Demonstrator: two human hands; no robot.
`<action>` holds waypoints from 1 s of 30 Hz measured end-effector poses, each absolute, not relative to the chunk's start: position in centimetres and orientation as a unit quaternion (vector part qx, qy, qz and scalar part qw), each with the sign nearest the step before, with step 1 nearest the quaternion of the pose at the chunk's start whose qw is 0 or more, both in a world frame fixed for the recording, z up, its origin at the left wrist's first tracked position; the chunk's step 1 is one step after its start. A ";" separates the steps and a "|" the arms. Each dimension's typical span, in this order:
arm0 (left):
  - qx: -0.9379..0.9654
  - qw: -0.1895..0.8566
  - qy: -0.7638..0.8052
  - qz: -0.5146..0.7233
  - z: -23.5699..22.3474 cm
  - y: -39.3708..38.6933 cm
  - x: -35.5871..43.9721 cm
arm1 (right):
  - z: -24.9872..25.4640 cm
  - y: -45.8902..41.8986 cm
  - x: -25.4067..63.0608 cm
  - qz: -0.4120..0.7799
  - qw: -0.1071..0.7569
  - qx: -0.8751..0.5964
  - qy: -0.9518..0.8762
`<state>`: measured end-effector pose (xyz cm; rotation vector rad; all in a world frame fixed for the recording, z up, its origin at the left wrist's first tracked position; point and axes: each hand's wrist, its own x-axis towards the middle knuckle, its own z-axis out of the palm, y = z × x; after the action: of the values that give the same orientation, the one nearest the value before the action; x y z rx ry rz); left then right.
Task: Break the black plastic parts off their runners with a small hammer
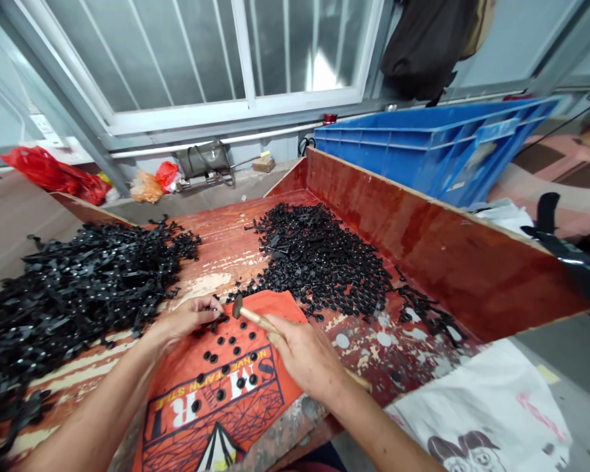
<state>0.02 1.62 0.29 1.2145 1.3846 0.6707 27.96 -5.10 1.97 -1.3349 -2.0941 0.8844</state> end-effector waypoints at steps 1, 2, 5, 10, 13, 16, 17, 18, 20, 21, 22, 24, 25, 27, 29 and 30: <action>0.507 0.566 0.582 0.288 0.3 1.5 -0.1 | 2.1 -5.0 27.9 0.325 0.251 -0.490 -0.769; 0.498 0.575 0.580 0.293 0.3 1.4 -0.3 | 2.0 -5.0 27.9 0.325 0.247 -0.491 -0.770; 0.472 0.588 0.578 0.310 0.3 1.1 -0.5 | 1.4 -5.0 27.9 0.317 0.229 -0.507 -0.768; 0.487 0.581 0.574 0.310 0.5 1.0 -0.2 | 0.7 -5.1 27.9 0.308 0.222 -0.523 -0.763; 0.512 0.566 0.568 0.310 0.4 1.1 0.0 | 0.9 -5.0 27.9 0.307 0.215 -0.525 -0.764; 0.521 0.558 0.565 0.313 0.2 1.2 -0.1 | 0.9 -5.0 27.9 0.309 0.210 -0.528 -0.763; 0.522 0.557 0.564 0.314 0.1 1.2 -0.1 | 0.9 -5.0 27.9 0.309 0.209 -0.530 -0.761; 0.522 0.557 0.565 0.314 0.0 1.2 -0.1 | 0.8 -5.0 27.9 0.310 0.209 -0.532 -0.760; 0.520 0.559 0.566 0.312 -0.1 1.2 -0.1 | 0.8 -5.1 27.8 0.310 0.208 -0.535 -0.758; 0.519 0.559 0.568 0.311 -0.2 1.2 -0.1 | 0.7 -5.1 27.8 0.309 0.208 -0.536 -0.758; 0.518 0.557 0.569 0.311 -0.3 1.2 0.0 | 0.7 -5.1 27.8 0.307 0.208 -0.537 -0.758; 0.520 0.547 0.575 0.317 -0.5 1.3 0.1 | 0.8 -5.1 27.8 0.302 0.206 -0.538 -0.759; 0.520 0.542 0.577 0.320 -0.6 1.4 0.2 | 0.9 -5.1 27.8 0.303 0.205 -0.537 -0.760; 0.520 0.534 0.581 0.328 -0.7 1.4 0.3 | 1.1 -5.1 27.9 0.304 0.203 -0.534 -0.762; 0.517 0.534 0.580 0.333 -0.6 1.3 0.4 | 1.2 -5.0 27.9 0.308 0.202 -0.530 -0.764; 0.513 0.537 0.579 0.336 -0.5 1.3 0.4 | 1.3 -5.0 27.9 0.311 0.203 -0.528 -0.764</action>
<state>0.38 1.27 -0.47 1.2213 1.3773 0.7993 27.89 -5.04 1.28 -1.4727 -2.1315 0.8674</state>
